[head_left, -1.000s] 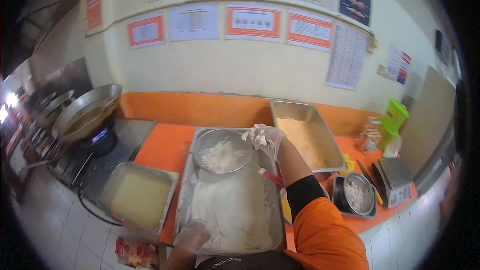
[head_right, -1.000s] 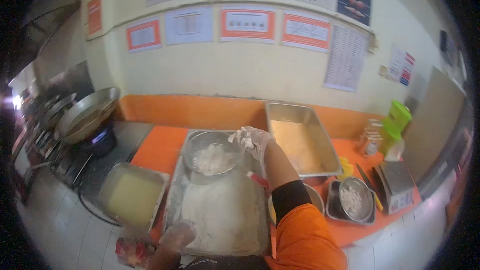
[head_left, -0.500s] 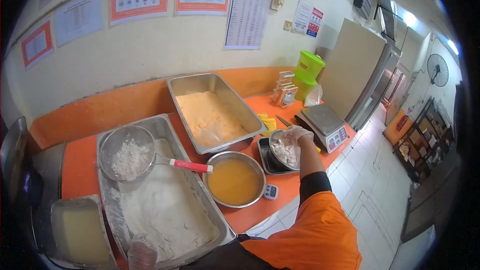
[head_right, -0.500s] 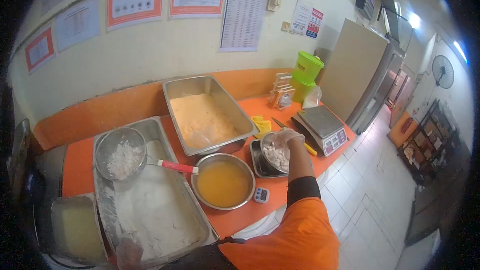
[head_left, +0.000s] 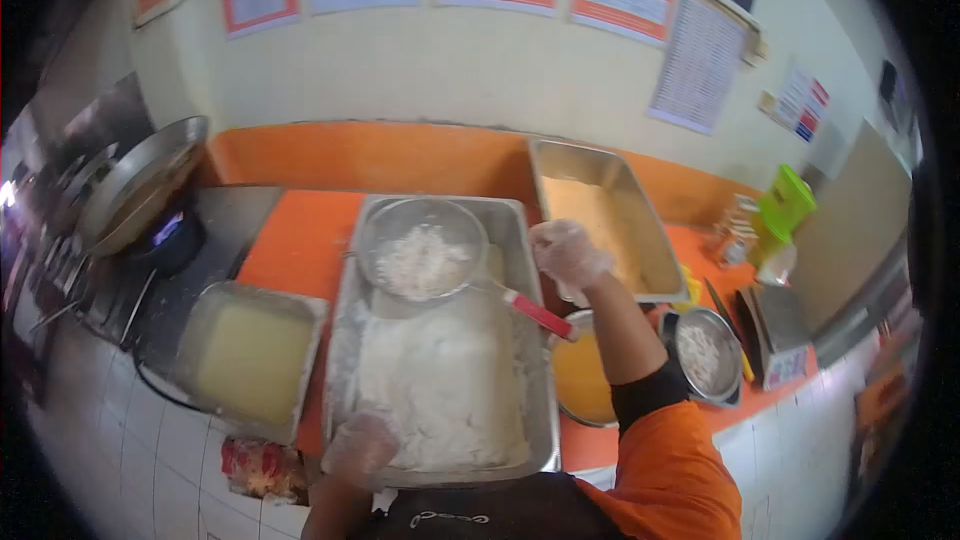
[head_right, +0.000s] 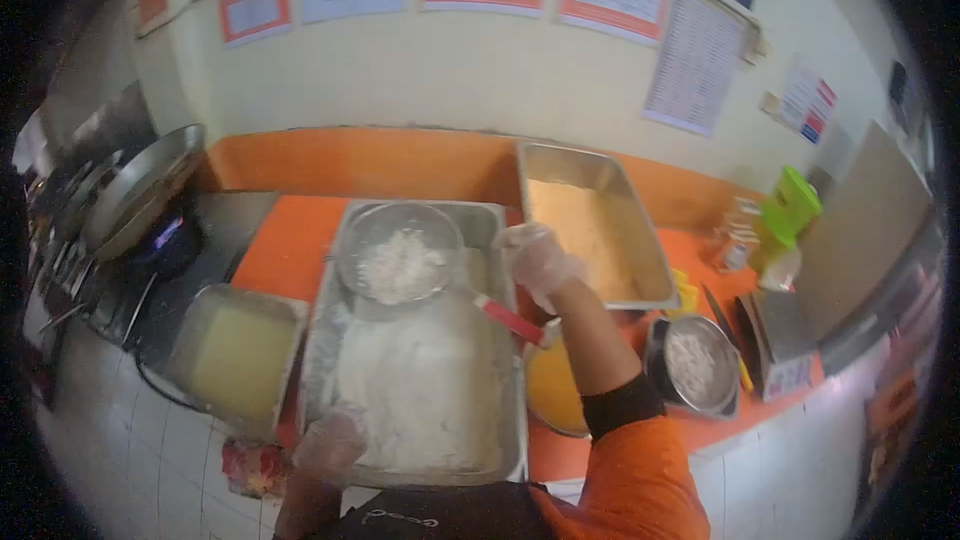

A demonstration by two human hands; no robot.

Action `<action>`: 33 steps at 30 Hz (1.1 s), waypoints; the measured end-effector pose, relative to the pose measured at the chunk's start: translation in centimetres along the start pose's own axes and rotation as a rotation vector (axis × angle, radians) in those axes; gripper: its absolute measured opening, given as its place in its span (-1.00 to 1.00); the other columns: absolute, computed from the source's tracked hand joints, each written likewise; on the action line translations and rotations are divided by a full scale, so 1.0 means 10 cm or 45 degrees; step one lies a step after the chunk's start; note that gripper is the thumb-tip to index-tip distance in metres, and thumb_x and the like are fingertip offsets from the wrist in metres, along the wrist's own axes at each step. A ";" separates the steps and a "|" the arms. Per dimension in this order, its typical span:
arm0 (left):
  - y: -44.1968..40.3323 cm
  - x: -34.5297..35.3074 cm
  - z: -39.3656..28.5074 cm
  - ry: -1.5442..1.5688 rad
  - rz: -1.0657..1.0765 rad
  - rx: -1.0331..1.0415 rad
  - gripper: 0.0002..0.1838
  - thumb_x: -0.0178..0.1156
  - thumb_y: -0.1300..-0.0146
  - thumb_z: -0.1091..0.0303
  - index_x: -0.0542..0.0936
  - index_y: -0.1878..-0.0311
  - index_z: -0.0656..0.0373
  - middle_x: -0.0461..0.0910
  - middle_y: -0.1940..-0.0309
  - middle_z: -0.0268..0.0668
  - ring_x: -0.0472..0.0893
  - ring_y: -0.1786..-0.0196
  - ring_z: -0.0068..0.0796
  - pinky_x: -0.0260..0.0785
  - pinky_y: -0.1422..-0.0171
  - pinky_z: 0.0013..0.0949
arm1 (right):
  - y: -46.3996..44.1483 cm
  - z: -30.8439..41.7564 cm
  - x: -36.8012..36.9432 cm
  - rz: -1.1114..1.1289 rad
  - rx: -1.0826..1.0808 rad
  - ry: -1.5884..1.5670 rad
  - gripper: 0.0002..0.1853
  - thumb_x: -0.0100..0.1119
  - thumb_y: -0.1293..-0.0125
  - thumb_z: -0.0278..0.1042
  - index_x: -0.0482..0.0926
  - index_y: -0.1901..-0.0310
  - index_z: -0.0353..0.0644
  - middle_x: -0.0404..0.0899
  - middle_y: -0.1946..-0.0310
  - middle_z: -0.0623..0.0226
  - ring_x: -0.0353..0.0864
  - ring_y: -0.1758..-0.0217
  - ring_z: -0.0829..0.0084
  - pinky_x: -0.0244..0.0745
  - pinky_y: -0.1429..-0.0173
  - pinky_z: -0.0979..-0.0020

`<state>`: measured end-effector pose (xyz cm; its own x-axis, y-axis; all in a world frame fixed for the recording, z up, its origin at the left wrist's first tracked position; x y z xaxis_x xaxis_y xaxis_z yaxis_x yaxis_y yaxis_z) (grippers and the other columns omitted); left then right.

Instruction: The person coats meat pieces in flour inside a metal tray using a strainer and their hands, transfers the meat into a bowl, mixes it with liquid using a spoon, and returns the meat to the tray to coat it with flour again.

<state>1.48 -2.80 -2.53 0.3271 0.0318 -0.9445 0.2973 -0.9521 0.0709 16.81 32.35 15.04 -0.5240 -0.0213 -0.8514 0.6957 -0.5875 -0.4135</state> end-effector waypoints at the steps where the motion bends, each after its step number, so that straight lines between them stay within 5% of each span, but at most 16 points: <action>1: -0.01 0.05 0.00 -0.132 0.054 0.051 -0.81 0.01 0.01 0.46 0.52 0.31 0.28 0.51 0.42 -0.12 0.53 0.32 -0.19 0.39 0.23 -0.23 | -0.22 0.31 0.27 0.191 -0.126 0.197 -0.81 -0.03 0.00 -0.39 0.54 0.32 -0.04 0.56 0.34 0.26 0.54 0.27 0.29 0.45 0.18 0.33; 4: -0.02 -0.03 -0.16 -0.338 0.186 0.270 -0.79 0.01 0.01 0.38 0.51 0.31 0.26 0.50 0.38 -0.06 0.54 0.23 -0.15 0.40 0.13 -0.17 | -0.62 0.78 0.97 0.655 -0.333 0.610 -0.72 -0.03 -0.01 -0.30 0.51 0.19 -0.01 0.54 0.24 0.24 0.53 0.18 0.27 0.43 0.14 0.31; 8: -0.01 -0.32 -0.24 -0.118 0.100 0.061 -0.82 0.05 0.07 0.38 0.54 0.40 0.25 0.52 0.38 -0.11 0.54 0.26 -0.18 0.39 0.19 -0.21 | -0.87 0.50 1.96 0.709 -0.131 0.459 -0.64 0.04 0.03 -0.25 0.50 0.11 -0.02 0.53 0.20 0.22 0.52 0.14 0.25 0.41 0.10 0.28; 14: -0.05 0.00 -0.07 0.094 0.155 0.098 -0.79 0.03 0.03 0.34 0.55 0.37 0.24 0.53 0.40 -0.06 0.54 0.29 -0.12 0.39 0.19 -0.20 | -1.14 0.85 1.64 1.080 0.022 0.099 -0.59 0.13 0.11 -0.23 0.52 0.12 -0.03 0.54 0.19 0.23 0.50 0.12 0.24 0.39 0.07 0.29; 17: -0.05 -0.34 -0.17 0.244 0.240 -0.196 -0.79 0.03 0.06 0.34 0.54 0.37 0.23 0.53 0.38 -0.07 0.54 0.28 -0.13 0.38 0.19 -0.20 | -1.07 0.96 1.97 0.987 -0.547 0.549 -0.60 0.14 0.02 -0.08 0.52 0.09 0.05 0.49 0.06 0.28 0.46 0.01 0.23 0.36 -0.01 0.27; 19: -0.10 -0.30 -0.20 0.183 0.383 -0.140 -0.79 0.02 0.06 0.36 0.53 0.36 0.24 0.52 0.37 -0.07 0.53 0.28 -0.13 0.38 0.19 -0.20 | -0.92 1.25 1.84 0.984 -0.424 0.448 -0.63 0.14 0.03 -0.11 0.54 0.12 0.05 0.49 0.06 0.31 0.47 0.02 0.23 0.37 -0.01 0.28; 22: 0.07 -0.43 -0.22 0.286 -0.072 0.159 -0.78 -0.01 0.05 0.38 0.51 0.33 0.26 0.51 0.34 -0.04 0.53 0.26 -0.09 0.37 0.17 -0.19 | -1.05 1.05 1.96 0.974 -0.232 0.369 -0.66 0.13 0.04 -0.15 0.56 0.16 0.04 0.49 0.06 0.33 0.47 0.02 0.25 0.37 -0.02 0.33; 25: -0.03 -0.27 -0.12 0.260 0.160 -0.129 -0.77 -0.01 0.04 0.36 0.50 0.31 0.25 0.51 0.37 -0.05 0.52 0.28 -0.07 0.37 0.15 -0.16 | -1.31 0.81 1.88 0.944 -0.324 0.710 -0.71 0.09 0.01 -0.17 0.59 0.21 0.04 0.51 0.10 0.33 0.48 0.02 0.29 0.37 -0.02 0.38; 28: 0.10 -0.16 -0.17 -0.164 -0.047 0.290 -0.78 0.00 0.04 0.35 0.50 0.33 0.24 0.50 0.41 -0.06 0.50 0.30 -0.06 0.37 0.15 -0.15 | -1.30 1.10 1.30 0.845 -0.183 0.332 -0.73 0.00 -0.04 -0.35 0.56 0.18 -0.05 0.57 0.26 0.20 0.55 0.19 0.29 0.46 0.13 0.34; 31: 0.09 -0.50 -0.33 0.002 0.022 0.110 -0.79 0.03 0.06 0.32 0.51 0.38 0.23 0.48 0.45 -0.07 0.49 0.32 -0.08 0.37 0.17 -0.16 | -1.32 1.25 1.39 0.721 -0.454 0.759 -0.71 0.00 -0.05 -0.28 0.55 0.17 -0.09 0.54 0.19 0.18 0.54 0.13 0.27 0.44 0.08 0.32; 33: 0.09 -0.54 -0.35 0.035 0.035 0.154 -0.79 0.03 0.07 0.30 0.51 0.41 0.23 0.48 0.46 -0.08 0.49 0.33 -0.08 0.36 0.18 -0.17 | -1.28 1.29 1.50 0.836 -0.278 0.579 -0.69 -0.01 -0.05 -0.24 0.55 0.16 -0.10 0.52 0.16 0.15 0.52 0.11 0.23 0.43 0.06 0.32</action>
<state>3.14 -2.74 3.79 0.3584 0.0118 -0.9335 0.1777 -0.9825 0.0558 -6.27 29.10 11.72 0.2391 0.0516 -0.9696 0.8954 -0.3981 0.1996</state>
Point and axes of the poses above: each hand's wrist, its own y-axis away from the middle knuckle, its own x-axis out of the palm, z = x × y, the point moved 6 cm from there along -y, towards the middle knuckle
